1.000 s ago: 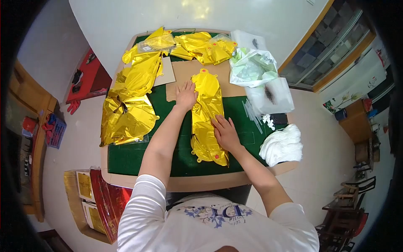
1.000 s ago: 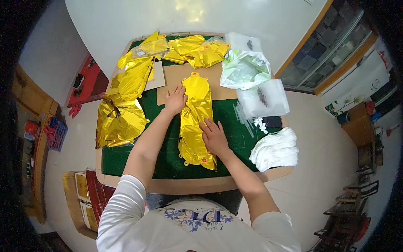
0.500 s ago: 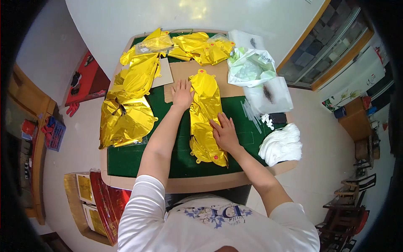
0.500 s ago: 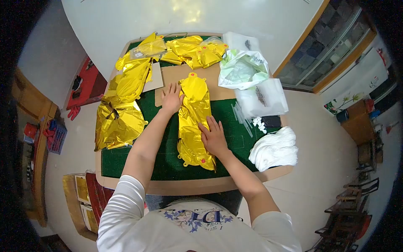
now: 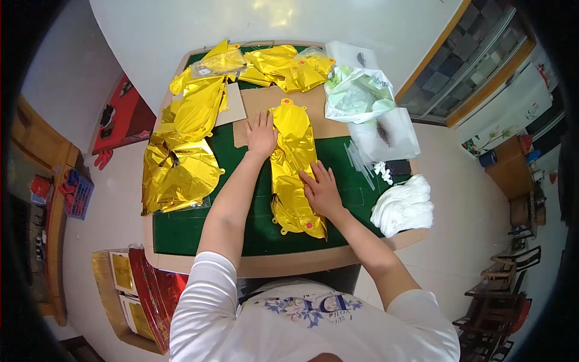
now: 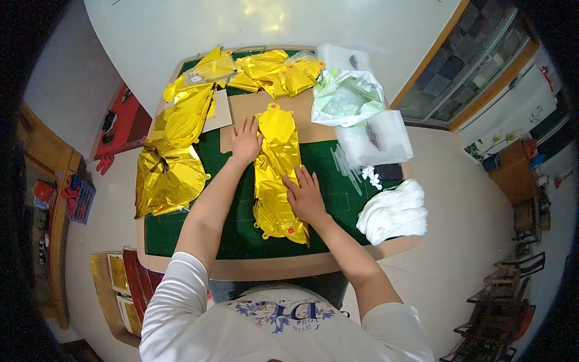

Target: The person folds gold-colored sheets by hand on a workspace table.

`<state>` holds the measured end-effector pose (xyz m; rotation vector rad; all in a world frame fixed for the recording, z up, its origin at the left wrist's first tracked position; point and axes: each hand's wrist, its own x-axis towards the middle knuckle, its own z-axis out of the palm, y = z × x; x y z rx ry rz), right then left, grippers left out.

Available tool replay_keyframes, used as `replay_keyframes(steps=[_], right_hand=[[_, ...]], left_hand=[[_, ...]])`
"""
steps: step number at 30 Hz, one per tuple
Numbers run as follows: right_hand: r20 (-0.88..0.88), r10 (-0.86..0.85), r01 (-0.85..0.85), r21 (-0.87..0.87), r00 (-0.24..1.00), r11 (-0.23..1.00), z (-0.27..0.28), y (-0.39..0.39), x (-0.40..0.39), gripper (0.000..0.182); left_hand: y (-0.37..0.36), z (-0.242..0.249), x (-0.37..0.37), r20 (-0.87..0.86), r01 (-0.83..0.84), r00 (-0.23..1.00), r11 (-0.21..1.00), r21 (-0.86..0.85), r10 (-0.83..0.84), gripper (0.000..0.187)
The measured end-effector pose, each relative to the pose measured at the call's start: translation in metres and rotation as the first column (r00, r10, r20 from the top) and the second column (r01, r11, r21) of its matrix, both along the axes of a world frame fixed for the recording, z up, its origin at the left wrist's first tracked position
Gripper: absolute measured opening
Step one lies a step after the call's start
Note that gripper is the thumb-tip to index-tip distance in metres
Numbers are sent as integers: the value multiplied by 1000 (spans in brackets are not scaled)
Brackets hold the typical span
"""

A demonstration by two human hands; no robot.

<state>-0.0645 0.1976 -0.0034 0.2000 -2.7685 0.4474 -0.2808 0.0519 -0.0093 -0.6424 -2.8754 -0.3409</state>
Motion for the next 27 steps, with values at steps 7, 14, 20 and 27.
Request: replay_keyframes(steps=[7,14,20,27], right_hand=[[17,0,0,-20,1000,1000,2,1,1,39],[16,5,-4,-34,1000,999,2,0,0,38],[0,2,-2,-35,1000,999,-3,2,-1,39],[5,3,-3,-25,1000,1000,-3,2,-1,40]], left_hand=[[-23,-1,31,-125,147,987,879,453,-101,28],[-57,-3,98,-73,207,978,894,398,-194,32],[-64,4,114,-20,221,973,897,383,-231,38],[-74,22,148,34,340,930,892,297,-366,50]])
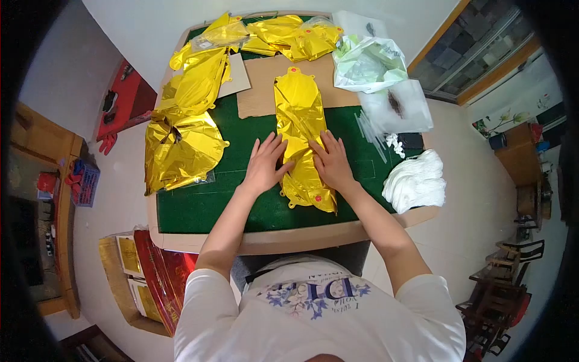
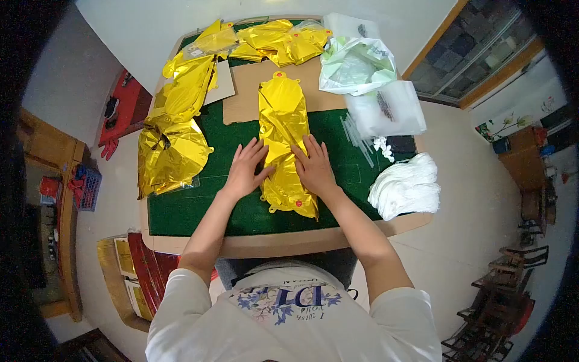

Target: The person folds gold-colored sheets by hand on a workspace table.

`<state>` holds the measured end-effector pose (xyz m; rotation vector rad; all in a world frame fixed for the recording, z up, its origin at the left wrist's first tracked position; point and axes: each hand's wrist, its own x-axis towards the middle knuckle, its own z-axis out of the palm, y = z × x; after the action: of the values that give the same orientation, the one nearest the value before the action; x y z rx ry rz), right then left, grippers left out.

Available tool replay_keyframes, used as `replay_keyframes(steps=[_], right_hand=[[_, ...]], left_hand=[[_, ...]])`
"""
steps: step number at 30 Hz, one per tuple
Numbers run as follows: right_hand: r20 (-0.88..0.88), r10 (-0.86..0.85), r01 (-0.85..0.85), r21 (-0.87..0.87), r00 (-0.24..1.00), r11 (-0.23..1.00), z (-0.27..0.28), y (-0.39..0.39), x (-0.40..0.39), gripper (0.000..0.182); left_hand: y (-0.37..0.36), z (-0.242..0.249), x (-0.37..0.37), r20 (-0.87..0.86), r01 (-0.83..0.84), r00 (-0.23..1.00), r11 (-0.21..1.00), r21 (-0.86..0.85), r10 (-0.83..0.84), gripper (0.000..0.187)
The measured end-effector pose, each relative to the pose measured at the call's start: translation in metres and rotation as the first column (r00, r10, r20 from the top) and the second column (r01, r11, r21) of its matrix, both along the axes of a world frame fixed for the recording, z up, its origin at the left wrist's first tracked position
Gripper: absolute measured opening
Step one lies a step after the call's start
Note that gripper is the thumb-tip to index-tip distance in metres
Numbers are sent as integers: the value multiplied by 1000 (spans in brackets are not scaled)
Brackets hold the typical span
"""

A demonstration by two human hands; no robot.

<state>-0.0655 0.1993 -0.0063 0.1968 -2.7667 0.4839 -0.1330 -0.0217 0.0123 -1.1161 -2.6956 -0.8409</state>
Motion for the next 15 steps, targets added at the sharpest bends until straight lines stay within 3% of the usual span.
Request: replay_keyframes(steps=[15], right_hand=[[52,22,-18,-74,998,997,7,0,3,50]], left_hand=[[-3,-5,10,-17,2,1000,999,-42,-3,56]])
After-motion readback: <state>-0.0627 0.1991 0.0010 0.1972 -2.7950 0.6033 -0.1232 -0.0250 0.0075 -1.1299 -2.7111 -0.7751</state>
